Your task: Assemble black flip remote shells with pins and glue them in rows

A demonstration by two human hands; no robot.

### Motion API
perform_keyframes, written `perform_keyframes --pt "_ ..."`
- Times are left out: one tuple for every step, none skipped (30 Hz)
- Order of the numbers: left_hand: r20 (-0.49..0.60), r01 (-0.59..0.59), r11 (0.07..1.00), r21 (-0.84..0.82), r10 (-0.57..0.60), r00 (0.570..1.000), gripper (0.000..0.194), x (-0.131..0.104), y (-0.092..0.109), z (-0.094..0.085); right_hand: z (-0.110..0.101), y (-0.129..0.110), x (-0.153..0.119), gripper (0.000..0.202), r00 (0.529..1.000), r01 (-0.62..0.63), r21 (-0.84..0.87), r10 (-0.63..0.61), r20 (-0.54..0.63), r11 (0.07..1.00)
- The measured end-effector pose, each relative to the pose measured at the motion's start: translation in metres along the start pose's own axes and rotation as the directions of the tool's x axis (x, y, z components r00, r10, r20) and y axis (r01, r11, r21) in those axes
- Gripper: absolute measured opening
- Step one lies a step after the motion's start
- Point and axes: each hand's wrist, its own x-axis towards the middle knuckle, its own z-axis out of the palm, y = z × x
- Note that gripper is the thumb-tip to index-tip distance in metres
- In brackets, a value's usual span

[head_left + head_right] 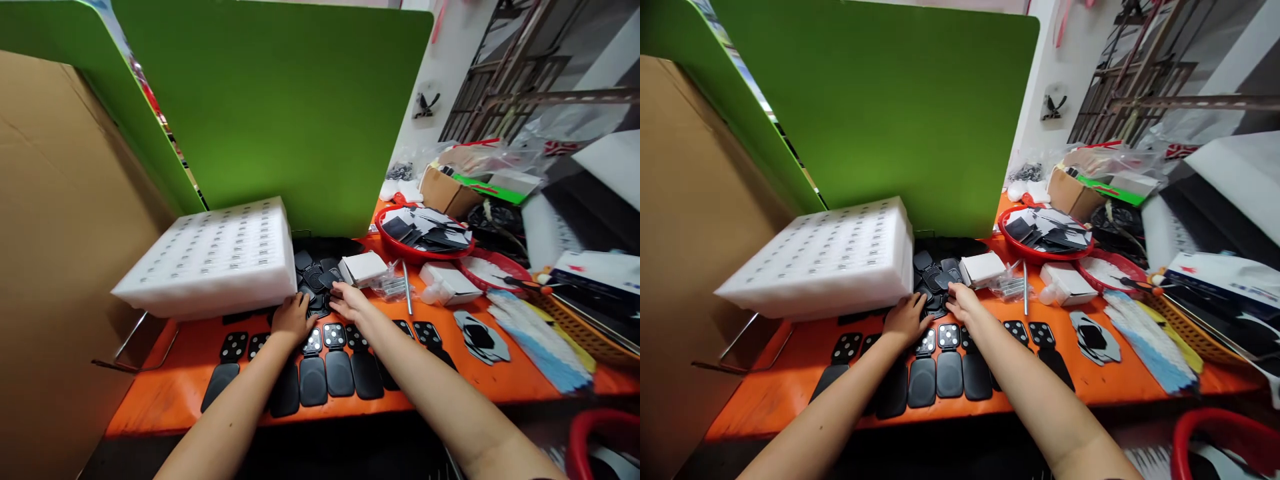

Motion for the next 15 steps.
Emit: perform_keyframes --pt "0.001 -0.001 1.000 0.002 0.001 1.000 0.054 -0.001 0.001 -0.001 -0.003 0.002 -0.004 0.012 1.000 0.004 0.024 -0.004 -0.013 1.000" --pt "0.002 -0.005 1.000 0.004 0.005 1.000 0.054 -0.001 0.002 -0.002 -0.006 0.004 -0.008 0.013 1.000 0.010 0.047 -0.009 -0.022 0.999" --pt "0.002 -0.012 1.000 0.007 0.012 1.000 0.054 -0.001 0.003 -0.003 -0.009 0.006 -0.011 0.013 0.999 0.015 0.069 -0.013 -0.029 0.997" --pt "0.000 -0.022 1.000 0.008 0.022 1.000 0.053 -0.002 0.004 -0.003 -0.012 0.007 -0.015 0.014 0.999 0.021 0.089 -0.018 -0.033 0.996" --pt "-0.003 -0.036 0.999 0.009 0.036 0.999 0.053 -0.001 0.004 -0.004 -0.015 0.007 -0.019 0.014 0.999 0.025 0.106 -0.022 -0.033 0.994" --pt "-0.005 -0.052 0.999 0.008 0.052 0.999 0.051 -0.001 0.005 -0.004 -0.019 0.008 -0.023 0.014 0.999 0.029 0.119 -0.025 -0.029 0.992" --pt "-0.008 -0.068 0.998 0.005 0.068 0.998 0.050 -0.001 0.007 -0.004 -0.022 0.008 -0.026 0.013 0.999 0.030 0.129 -0.027 -0.024 0.991" --pt "-0.010 -0.079 0.997 0.002 0.079 0.997 0.048 0.000 0.008 -0.004 -0.025 0.009 -0.029 0.013 0.999 0.030 0.135 -0.028 -0.018 0.990" --pt "-0.014 -0.085 0.996 -0.002 0.085 0.996 0.046 0.001 0.010 -0.005 -0.028 0.010 -0.033 0.012 1.000 0.031 0.138 -0.030 -0.011 0.990" --pt "-0.018 -0.085 0.996 -0.007 0.085 0.996 0.044 0.003 0.012 -0.005 -0.031 0.011 -0.036 0.012 0.999 0.033 0.139 -0.033 -0.004 0.990" --pt "-0.024 -0.081 0.997 -0.014 0.080 0.996 0.042 0.004 0.014 -0.005 -0.034 0.012 -0.041 0.012 0.999 0.039 0.139 -0.040 0.002 0.990" --pt "-0.031 -0.073 0.997 -0.022 0.072 0.997 0.041 0.005 0.016 -0.005 -0.038 0.012 -0.046 0.011 0.999 0.047 0.138 -0.049 0.007 0.989" --pt "-0.041 -0.064 0.997 -0.034 0.062 0.997 0.041 0.007 0.019 -0.006 -0.043 0.011 -0.054 0.011 0.998 0.058 0.138 -0.060 0.010 0.989" --pt "-0.054 -0.055 0.997 -0.050 0.052 0.997 0.040 0.007 0.021 -0.008 -0.050 0.009 -0.064 0.010 0.997 0.073 0.137 -0.076 0.015 0.988" --pt "-0.071 -0.049 0.996 -0.071 0.044 0.997 0.040 0.007 0.022 -0.011 -0.059 0.004 -0.076 0.009 0.995 0.093 0.134 -0.097 0.023 0.987"
